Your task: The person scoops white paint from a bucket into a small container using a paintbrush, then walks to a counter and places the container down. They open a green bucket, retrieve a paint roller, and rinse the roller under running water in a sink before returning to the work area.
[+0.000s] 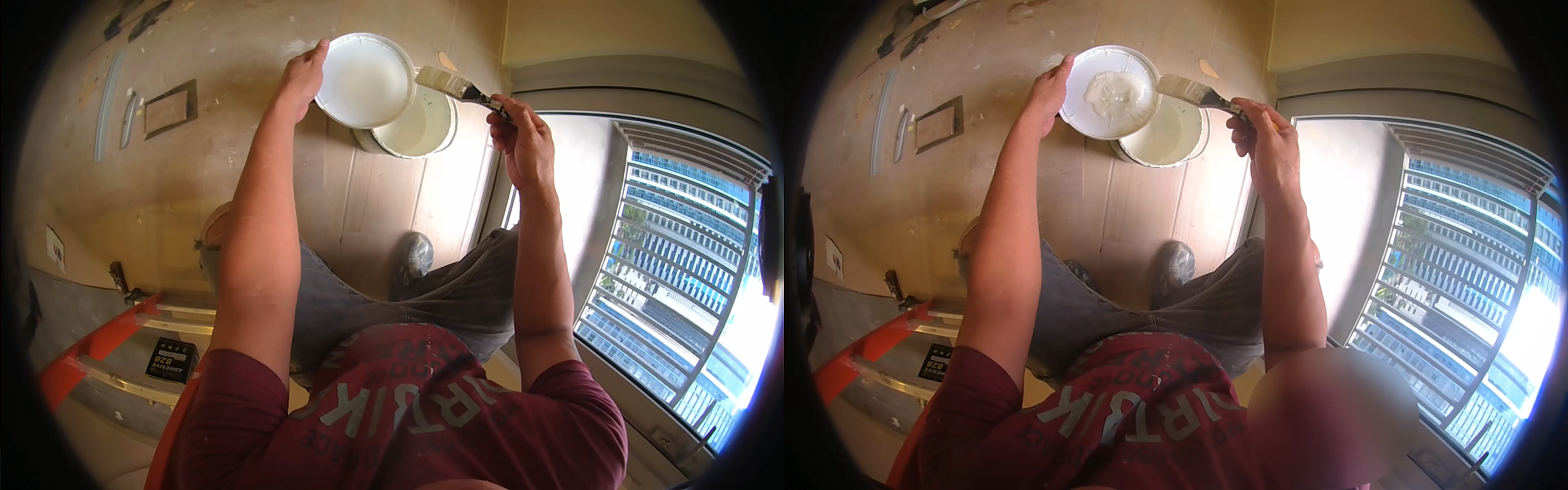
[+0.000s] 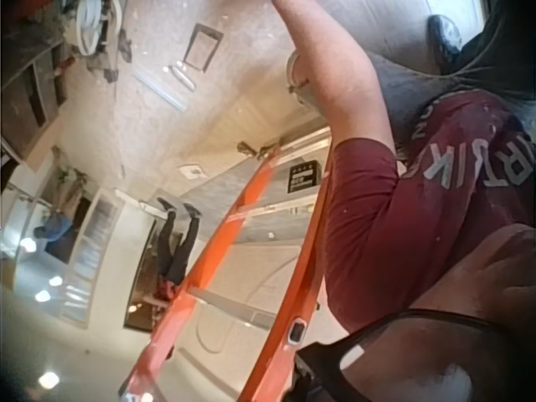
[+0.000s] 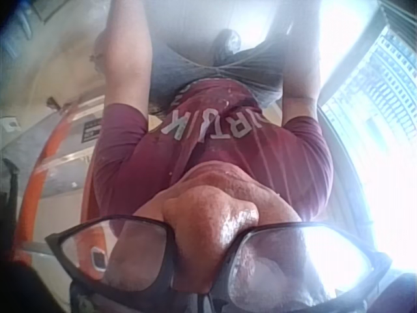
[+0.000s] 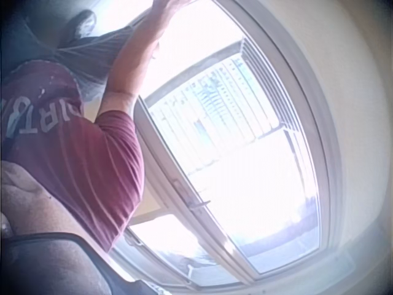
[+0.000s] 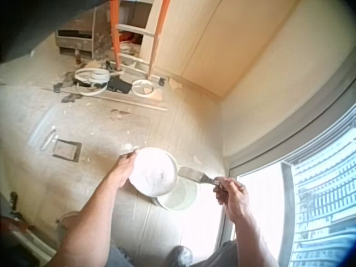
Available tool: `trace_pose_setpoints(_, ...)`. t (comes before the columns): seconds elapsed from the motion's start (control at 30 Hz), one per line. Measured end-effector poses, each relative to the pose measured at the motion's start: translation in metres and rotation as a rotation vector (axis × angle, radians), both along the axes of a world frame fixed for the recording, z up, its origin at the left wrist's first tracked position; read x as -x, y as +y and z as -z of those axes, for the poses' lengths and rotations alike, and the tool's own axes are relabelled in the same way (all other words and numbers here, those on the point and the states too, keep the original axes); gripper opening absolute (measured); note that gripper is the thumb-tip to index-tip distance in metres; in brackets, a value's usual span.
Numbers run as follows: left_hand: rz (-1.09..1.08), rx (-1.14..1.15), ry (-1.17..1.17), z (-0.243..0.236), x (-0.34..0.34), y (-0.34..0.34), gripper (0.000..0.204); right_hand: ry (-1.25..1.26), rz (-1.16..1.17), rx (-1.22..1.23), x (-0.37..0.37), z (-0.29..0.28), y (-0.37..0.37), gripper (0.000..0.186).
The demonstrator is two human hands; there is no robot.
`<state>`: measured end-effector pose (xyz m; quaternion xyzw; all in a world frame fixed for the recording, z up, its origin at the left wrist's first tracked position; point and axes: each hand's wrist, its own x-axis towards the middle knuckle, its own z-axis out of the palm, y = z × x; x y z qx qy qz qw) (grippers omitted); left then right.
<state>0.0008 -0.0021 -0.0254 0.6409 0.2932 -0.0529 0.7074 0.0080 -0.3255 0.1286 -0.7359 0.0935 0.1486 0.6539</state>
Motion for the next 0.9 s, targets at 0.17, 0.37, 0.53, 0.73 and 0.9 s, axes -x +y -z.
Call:
trace_pose_setpoints(0.17, -0.035, 0.001, 0.010, 0.002, -0.002, 0.019, 0.068, -0.004, -0.248, 0.581, -0.012, 0.050, 0.012, 0.029)
trace_pose_setpoints(0.37, -0.054, 0.027, 0.027, -0.013, -0.001, 0.016, 0.069, -0.064, -0.510, 0.876, -0.018, 0.101, 0.057, 0.029)
trace_pose_setpoints(0.53, -0.053, 0.025, 0.018, -0.014, -0.001, 0.019, 0.068, 0.170, -0.367, 0.563, -0.023, 0.087, 0.022, 0.032)
trace_pose_setpoints(0.73, -0.008, -0.008, 0.020, -0.001, -0.004, 0.015, 0.068, 0.180, -0.192, 0.143, 0.002, 0.005, -0.027, 0.033)
trace_pose_setpoints(0.9, 0.098, 0.048, 0.029, 0.003, -0.006, -0.003, 0.070, -0.062, -0.151, 0.068, 0.024, -0.026, 0.003, 0.031)
